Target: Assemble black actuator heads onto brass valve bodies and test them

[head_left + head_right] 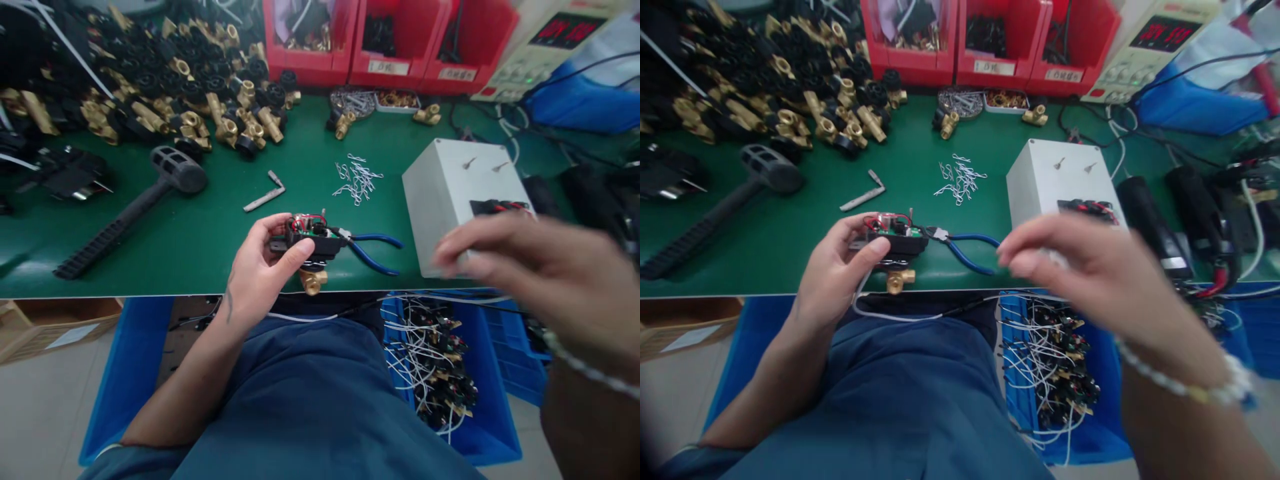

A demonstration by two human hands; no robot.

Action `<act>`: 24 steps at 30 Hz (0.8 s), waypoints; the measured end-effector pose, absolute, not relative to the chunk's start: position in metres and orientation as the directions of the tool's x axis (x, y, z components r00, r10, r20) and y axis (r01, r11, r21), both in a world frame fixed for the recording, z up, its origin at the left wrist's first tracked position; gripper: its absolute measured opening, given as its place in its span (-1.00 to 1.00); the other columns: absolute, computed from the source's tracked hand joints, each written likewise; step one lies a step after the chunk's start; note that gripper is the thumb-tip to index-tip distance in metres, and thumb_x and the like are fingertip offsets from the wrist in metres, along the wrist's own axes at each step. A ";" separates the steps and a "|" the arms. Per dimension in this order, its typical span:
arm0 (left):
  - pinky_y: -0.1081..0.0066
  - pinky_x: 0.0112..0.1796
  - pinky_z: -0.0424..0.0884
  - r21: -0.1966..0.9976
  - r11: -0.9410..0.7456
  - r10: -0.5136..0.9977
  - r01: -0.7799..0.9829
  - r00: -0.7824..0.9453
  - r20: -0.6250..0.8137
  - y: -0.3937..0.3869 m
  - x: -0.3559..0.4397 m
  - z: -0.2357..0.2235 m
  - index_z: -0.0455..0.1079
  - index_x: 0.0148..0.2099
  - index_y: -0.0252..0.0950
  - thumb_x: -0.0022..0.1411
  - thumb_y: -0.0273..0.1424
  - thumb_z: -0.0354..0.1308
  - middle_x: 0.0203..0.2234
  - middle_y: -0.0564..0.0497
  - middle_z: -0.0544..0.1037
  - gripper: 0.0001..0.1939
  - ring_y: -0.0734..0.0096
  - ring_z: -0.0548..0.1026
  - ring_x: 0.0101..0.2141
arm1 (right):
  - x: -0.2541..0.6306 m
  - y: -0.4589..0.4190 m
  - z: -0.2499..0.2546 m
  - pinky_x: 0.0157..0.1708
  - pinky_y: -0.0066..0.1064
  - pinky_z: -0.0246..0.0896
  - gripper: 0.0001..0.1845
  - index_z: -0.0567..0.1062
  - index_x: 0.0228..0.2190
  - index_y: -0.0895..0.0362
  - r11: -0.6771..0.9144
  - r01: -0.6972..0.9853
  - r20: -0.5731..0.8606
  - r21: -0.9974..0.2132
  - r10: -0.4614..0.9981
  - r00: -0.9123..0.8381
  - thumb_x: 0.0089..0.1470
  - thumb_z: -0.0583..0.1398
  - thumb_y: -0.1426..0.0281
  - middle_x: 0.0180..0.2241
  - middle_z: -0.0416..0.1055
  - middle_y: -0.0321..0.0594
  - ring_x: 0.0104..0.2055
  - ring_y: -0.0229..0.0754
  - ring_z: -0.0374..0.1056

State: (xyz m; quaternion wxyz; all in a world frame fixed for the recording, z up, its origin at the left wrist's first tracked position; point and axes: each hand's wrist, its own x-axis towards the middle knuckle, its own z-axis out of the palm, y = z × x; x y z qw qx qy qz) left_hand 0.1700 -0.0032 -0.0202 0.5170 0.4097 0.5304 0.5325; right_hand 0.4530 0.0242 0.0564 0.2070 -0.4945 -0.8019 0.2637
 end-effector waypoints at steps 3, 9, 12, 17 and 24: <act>0.39 -0.17 0.49 0.988 0.128 0.981 0.084 -0.154 -0.114 0.003 0.159 -0.026 0.42 0.10 -0.31 0.21 -0.09 0.32 -0.05 -0.11 0.61 -0.47 0.23 0.59 -0.17 | 0.425 -0.018 0.015 -0.07 -0.28 0.55 -0.73 0.56 -0.04 -0.21 0.461 0.582 -0.231 -0.669 0.616 -0.753 0.29 0.13 0.17 -0.06 0.53 -0.39 -0.06 -0.14 0.51; 0.35 -0.30 0.37 0.826 0.147 0.976 0.544 -0.213 -0.033 0.001 0.126 -0.007 0.42 0.07 -0.29 0.38 -0.05 0.03 -0.17 -0.07 0.63 -0.54 0.34 0.52 -0.43 | 0.410 -0.043 -0.090 -0.05 -0.08 0.50 -0.72 0.59 -0.07 0.20 0.560 0.759 -0.227 -0.332 0.733 -0.641 0.25 0.15 0.48 -0.11 0.53 0.01 -0.08 0.05 0.51; 0.34 -0.31 0.37 0.768 0.201 0.976 0.608 -0.060 -0.208 -0.014 0.112 0.004 0.44 -0.18 -0.26 0.38 -0.05 -0.07 -0.40 0.01 0.59 -0.58 0.31 0.53 -0.43 | 0.409 -0.048 -0.107 -0.11 -0.19 0.51 -0.80 0.61 -0.16 0.20 0.585 0.743 -0.215 -0.325 0.719 -0.661 0.23 0.19 0.49 -0.22 0.54 -0.06 -0.18 -0.02 0.52; 0.36 -0.17 0.40 0.884 0.219 0.923 0.412 0.206 -0.324 -0.034 0.117 -0.004 0.43 -0.07 -0.24 0.38 -0.08 -0.05 -0.28 0.00 0.59 -0.61 0.33 0.55 -0.24 | 0.413 -0.053 -0.107 -0.30 -0.34 0.50 -0.75 0.61 -0.08 0.15 0.593 0.734 -0.176 -0.331 0.725 -0.666 0.30 0.15 0.46 -0.27 0.54 -0.14 -0.31 -0.10 0.54; 0.55 -0.56 0.03 0.947 0.245 0.889 0.209 0.342 -0.305 -0.036 0.096 0.031 0.48 -0.24 -0.36 0.29 -0.01 0.06 -0.65 0.19 0.15 -0.53 0.60 0.07 -0.61 | 0.413 -0.051 -0.105 -0.17 -0.40 0.47 -0.42 0.39 0.20 0.14 0.485 0.739 -0.167 -0.467 0.772 -0.613 0.42 -0.08 0.05 -0.17 0.54 -0.12 -0.18 -0.17 0.55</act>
